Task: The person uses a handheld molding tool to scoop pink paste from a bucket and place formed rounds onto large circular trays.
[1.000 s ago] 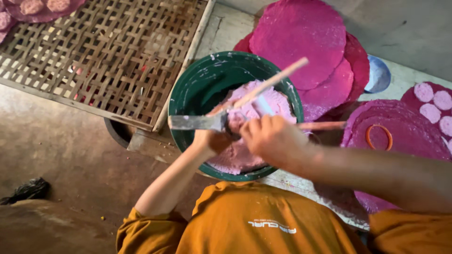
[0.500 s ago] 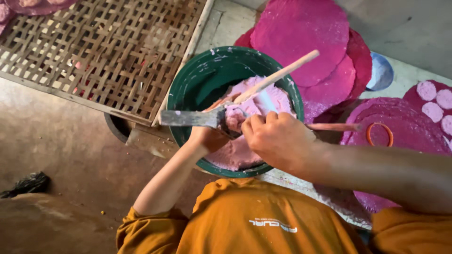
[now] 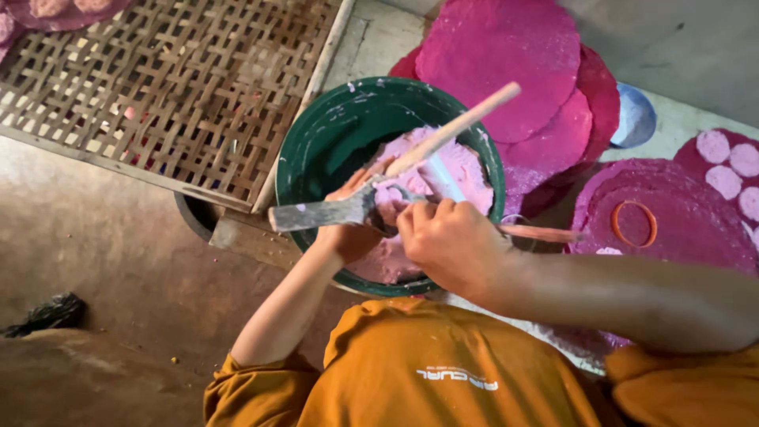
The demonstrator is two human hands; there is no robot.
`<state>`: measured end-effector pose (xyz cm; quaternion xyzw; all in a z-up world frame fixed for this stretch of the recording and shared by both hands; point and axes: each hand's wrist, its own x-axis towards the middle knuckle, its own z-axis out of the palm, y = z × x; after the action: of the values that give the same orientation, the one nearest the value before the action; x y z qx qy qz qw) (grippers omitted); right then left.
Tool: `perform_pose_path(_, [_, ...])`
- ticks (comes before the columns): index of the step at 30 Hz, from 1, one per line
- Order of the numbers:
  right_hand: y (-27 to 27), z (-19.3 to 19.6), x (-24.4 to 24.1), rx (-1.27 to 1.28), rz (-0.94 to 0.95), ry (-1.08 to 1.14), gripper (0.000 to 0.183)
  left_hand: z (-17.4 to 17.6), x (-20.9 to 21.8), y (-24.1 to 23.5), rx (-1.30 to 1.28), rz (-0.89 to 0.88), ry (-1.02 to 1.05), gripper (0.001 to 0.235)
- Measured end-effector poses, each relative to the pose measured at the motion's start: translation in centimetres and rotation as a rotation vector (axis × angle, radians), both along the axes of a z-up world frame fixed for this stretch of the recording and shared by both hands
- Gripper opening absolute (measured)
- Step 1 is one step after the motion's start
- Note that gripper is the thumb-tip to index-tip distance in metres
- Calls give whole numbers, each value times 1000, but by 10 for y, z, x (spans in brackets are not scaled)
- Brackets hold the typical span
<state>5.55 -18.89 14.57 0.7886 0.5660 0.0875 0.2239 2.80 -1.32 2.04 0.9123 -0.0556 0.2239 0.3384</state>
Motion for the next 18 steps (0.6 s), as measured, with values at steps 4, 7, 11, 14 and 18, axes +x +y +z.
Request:
perform_pose_path(4, [-18,23,3,59,-35,182,21,-6,-2,1,-574,102,462,51])
perform_pose_path(7, [-50,58,3,161,-331,370,25,0,-9,15,-487,164,146,56])
perform_pose_path(11, [-41,17,15,637,-341,682,48,10,-5,22,-266,224,-220,64])
perform_pose_path(14, [-30,-45,11,818,-299,938,58,13,0,23,47,305,-238,55])
perform_pose_path(18, [-50,-79,0,767,-390,1133,54,18,5,36,61,317,-158,48])
